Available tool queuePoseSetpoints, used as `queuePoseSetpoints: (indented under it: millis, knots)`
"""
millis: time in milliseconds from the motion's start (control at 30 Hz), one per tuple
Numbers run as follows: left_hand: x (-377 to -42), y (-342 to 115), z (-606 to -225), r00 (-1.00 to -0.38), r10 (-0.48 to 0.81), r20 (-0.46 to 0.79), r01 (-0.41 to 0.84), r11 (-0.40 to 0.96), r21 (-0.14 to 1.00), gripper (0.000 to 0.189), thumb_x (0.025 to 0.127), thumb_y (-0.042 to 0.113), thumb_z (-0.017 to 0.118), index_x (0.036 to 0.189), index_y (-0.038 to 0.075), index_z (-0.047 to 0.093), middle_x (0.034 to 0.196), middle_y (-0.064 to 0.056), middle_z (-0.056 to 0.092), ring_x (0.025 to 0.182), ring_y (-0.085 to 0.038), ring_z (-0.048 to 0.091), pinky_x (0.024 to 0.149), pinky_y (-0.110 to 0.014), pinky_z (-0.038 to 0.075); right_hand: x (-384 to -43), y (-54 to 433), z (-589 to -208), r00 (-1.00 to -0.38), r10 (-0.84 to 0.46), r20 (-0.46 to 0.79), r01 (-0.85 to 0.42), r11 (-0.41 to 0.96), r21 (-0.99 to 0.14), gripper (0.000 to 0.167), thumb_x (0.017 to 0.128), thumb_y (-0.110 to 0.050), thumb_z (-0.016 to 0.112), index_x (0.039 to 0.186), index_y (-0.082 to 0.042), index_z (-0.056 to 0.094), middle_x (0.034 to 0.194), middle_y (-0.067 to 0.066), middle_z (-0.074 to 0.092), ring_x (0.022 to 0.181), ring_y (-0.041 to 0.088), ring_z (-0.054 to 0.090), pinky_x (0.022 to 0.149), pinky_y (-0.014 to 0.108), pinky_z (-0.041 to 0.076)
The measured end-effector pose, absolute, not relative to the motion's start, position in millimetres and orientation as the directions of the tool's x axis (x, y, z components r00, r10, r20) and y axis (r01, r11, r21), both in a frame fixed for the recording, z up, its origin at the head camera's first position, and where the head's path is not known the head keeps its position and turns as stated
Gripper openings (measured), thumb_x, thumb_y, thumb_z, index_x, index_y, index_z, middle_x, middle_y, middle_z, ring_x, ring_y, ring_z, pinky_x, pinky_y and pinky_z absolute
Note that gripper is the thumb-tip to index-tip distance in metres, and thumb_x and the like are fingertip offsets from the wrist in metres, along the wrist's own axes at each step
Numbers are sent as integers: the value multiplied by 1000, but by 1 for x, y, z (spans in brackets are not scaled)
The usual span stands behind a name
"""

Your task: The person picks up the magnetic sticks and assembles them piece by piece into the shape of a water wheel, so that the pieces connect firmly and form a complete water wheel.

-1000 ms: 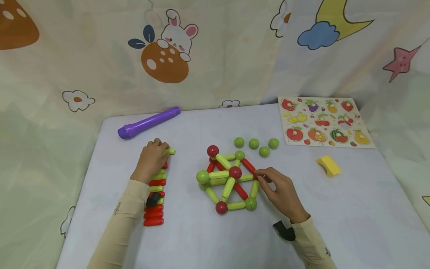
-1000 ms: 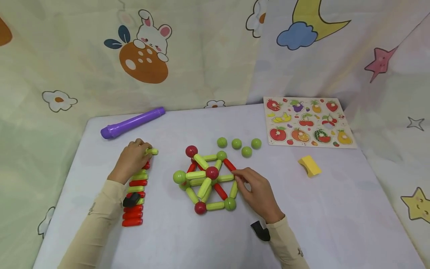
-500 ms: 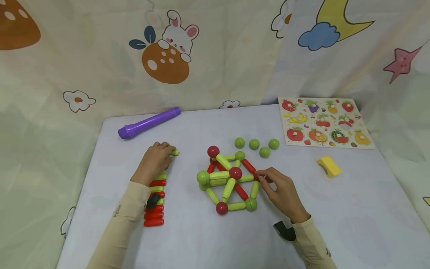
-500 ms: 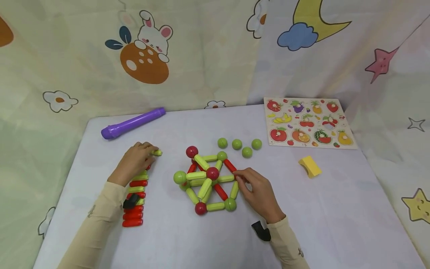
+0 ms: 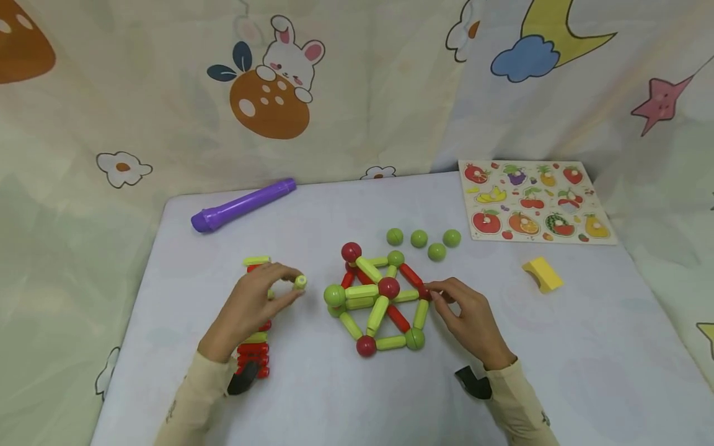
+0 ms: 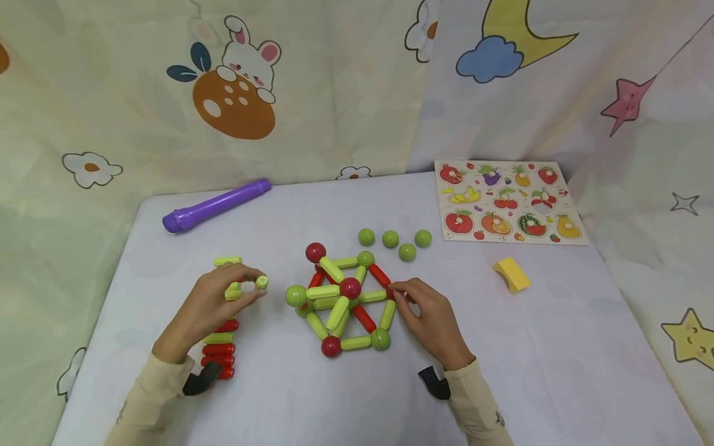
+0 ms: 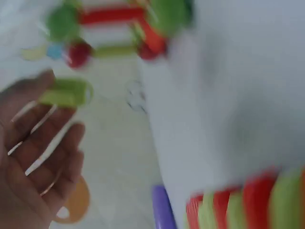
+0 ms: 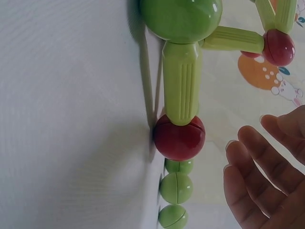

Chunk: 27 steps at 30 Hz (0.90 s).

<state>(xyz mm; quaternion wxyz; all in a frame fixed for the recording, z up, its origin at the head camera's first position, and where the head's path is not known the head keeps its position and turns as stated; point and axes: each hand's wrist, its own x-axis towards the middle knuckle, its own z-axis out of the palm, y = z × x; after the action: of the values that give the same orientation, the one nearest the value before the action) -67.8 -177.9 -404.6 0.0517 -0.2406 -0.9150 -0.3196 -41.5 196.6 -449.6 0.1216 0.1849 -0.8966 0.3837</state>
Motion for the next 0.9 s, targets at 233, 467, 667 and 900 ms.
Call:
queuePoseSetpoints:
  millis: [233,467,667,900]
  knots:
    - [-8,-131,-419,-836,498,230,473,442,762,30,77,13,80,104,18,68,98,14,67,89,-9,63,76,-30,55,-44,198,-451,-902,-234,362,-424,636,-645,24,83,3,70,104,-7,68,90,-3,66,75,5,57,69,11,46]
    - [8,-98,-448,-842,506,188,433,424,796,32,79,14,79,108,18,67,100,15,66,91,-6,62,79,-26,54,-46,195,-451,-918,-227,327,-391,661,-641,24,83,0,72,104,-9,68,91,-4,67,78,4,59,70,20,53]
    - [8,-87,-458,-847,499,183,430,442,787,28,81,18,78,106,22,66,94,17,62,86,-5,59,76,-24,53,-56,197,-447,-907,-239,347,-412,679,-608,24,84,-2,71,107,-8,67,92,-1,66,77,7,59,68,30,56]
    - [7,-84,-460,-851,485,200,441,456,773,29,80,19,78,106,19,65,93,16,62,84,-6,59,73,-24,52,-88,209,-448,-963,-217,157,-268,809,-523,42,88,-13,69,128,-9,55,120,12,54,88,26,63,72,45,55]
